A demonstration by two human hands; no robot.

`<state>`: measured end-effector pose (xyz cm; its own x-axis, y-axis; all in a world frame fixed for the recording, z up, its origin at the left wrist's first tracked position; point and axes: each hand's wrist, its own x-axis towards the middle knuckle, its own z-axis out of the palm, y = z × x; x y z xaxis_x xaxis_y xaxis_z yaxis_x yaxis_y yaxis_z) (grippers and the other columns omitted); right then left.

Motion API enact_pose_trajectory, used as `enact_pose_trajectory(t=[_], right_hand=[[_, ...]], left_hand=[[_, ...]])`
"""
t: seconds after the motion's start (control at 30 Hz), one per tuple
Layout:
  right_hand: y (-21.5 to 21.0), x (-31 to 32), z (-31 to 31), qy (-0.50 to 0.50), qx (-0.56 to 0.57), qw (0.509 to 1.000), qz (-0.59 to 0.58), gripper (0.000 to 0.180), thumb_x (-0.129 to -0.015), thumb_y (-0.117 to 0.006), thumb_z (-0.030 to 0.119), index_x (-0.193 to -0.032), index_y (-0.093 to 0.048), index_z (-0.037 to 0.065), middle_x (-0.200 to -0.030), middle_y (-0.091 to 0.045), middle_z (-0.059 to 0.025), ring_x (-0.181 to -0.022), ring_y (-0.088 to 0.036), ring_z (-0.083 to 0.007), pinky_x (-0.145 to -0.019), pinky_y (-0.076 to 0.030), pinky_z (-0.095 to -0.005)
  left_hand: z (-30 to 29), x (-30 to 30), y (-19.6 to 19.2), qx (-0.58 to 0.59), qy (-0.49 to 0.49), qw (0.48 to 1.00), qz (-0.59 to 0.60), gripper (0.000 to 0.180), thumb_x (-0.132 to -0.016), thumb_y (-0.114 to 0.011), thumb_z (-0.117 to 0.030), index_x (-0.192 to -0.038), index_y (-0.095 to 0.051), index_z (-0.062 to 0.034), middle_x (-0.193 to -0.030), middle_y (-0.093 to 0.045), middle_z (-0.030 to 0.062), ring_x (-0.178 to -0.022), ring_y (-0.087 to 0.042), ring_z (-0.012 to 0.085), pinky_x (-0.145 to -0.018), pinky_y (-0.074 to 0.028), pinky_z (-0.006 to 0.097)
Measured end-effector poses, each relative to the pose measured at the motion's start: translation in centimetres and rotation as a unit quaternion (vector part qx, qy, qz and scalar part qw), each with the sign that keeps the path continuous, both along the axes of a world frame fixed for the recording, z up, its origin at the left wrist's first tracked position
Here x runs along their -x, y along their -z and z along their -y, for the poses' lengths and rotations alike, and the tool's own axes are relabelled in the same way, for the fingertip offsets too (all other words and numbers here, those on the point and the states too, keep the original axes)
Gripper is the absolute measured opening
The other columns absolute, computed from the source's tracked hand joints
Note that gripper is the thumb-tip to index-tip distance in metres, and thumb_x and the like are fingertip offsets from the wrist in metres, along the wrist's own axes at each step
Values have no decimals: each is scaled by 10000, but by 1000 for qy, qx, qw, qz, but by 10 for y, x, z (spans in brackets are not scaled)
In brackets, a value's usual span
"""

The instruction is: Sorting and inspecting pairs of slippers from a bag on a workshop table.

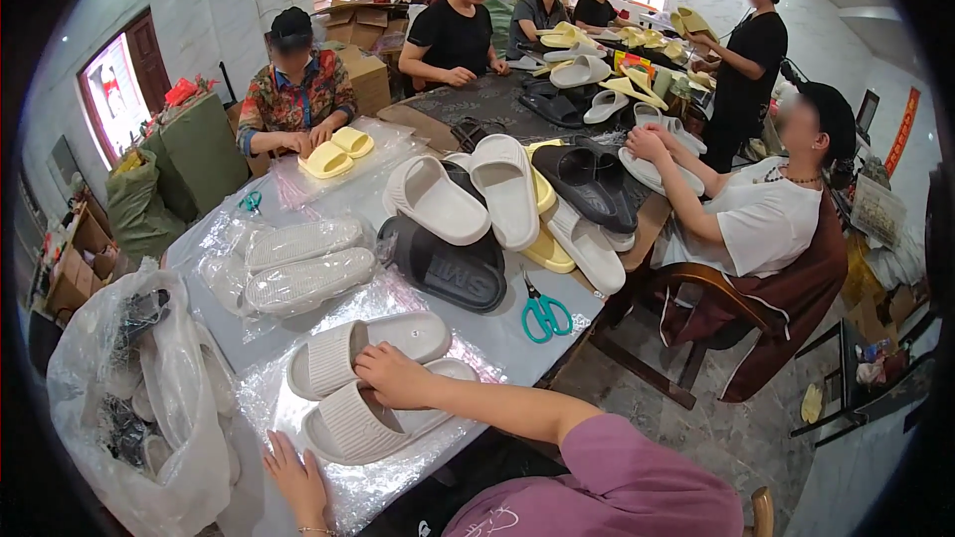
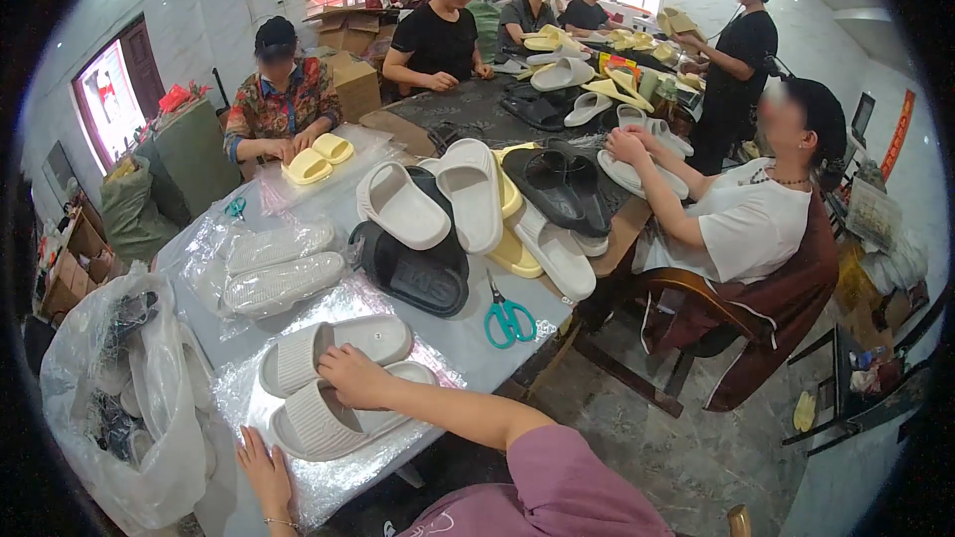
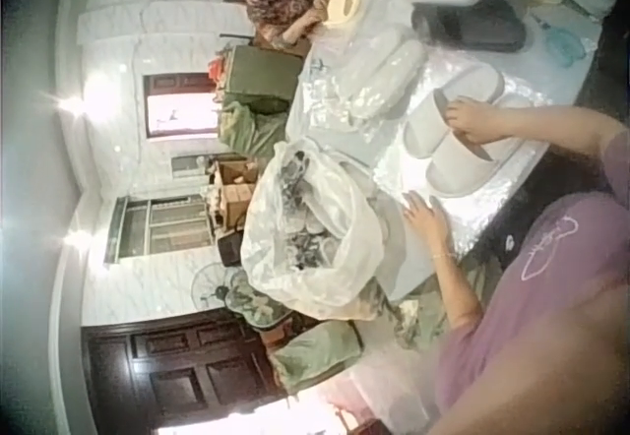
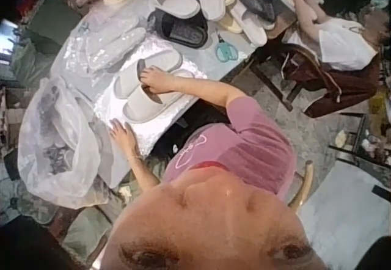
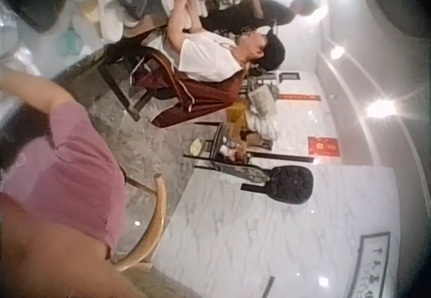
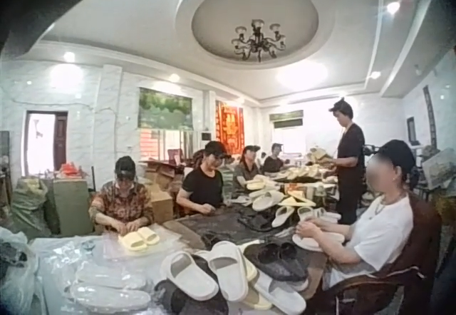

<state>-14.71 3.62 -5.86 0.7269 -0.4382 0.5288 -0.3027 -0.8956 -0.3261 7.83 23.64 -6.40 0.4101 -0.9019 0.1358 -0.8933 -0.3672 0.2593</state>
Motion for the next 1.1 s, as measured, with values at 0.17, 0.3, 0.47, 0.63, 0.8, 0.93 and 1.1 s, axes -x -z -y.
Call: enact_pose_trajectory(t=[0.17,0.3,0.47,0.63,0.8,0.93,1.1], right_hand=[[0,-4,-1,-2,6,1000,10,246,-665,-665,150,-875,-600,38,-956,-565,-92,-995,-511,-260,-846,-392,-373],[2,-1,2,-1,-11,1000,9,247,-668,-664,153,-875,-597,38,-960,-565,-89,-1002,-510,-263,-855,-392,-374],[0,-6,-1,-2,-6,1000,1,256,-655,-663,133,-881,-591,36,-966,-563,-84,-997,-508,-260,-849,-391,-368],[3,-1,1,-2,17,1000,17,279,-659,-675,154,-898,-591,37,-967,-558,-81,-979,-502,-251,-836,-392,-364],[3,-2,1,0,17,1000,21,274,-685,-677,178,-905,-596,37,-966,-561,-77,-976,-502,-248,-833,-393,-364],[2,-2,1,6,15,1000,3,280,-692,-679,191,-913,-601,37,-975,-565,-76,-985,-503,-246,-832,-393,-364],[-1,-1,0,0,9,1000,7,271,-691,-676,173,-914,-601,38,-973,-565,-80,-991,-504,-250,-847,-394,-373]], left_hand=[[-2,-5,1,-12,-5,1000,10,613,-920,-476,-265,-1429,-296,27,-1524,-226,188,-1375,-203,433,-1146,-96,489],[4,-1,1,-14,-7,1000,10,615,-917,-479,-262,-1431,-295,21,-1523,-231,183,-1375,-202,436,-1144,-101,492],[-2,-5,5,0,-15,1000,-4,615,-913,-489,-259,-1433,-302,10,-1525,-242,166,-1379,-199,431,-1141,-100,497],[1,2,-2,-12,-14,1000,-7,613,-914,-493,-252,-1432,-303,16,-1529,-232,163,-1384,-193,423,-1145,-90,492],[0,2,-4,-35,-19,999,-4,627,-912,-491,-229,-1453,-260,-10,-1545,-200,136,-1402,-165,397,-1158,-84,461],[2,3,-4,-41,-24,999,3,627,-911,-490,-228,-1451,-260,-6,-1545,-198,137,-1403,-161,397,-1158,-85,460],[1,0,-3,-36,-21,999,6,630,-909,-493,-225,-1451,-260,-3,-1545,-197,138,-1405,-158,396,-1159,-84,455]])
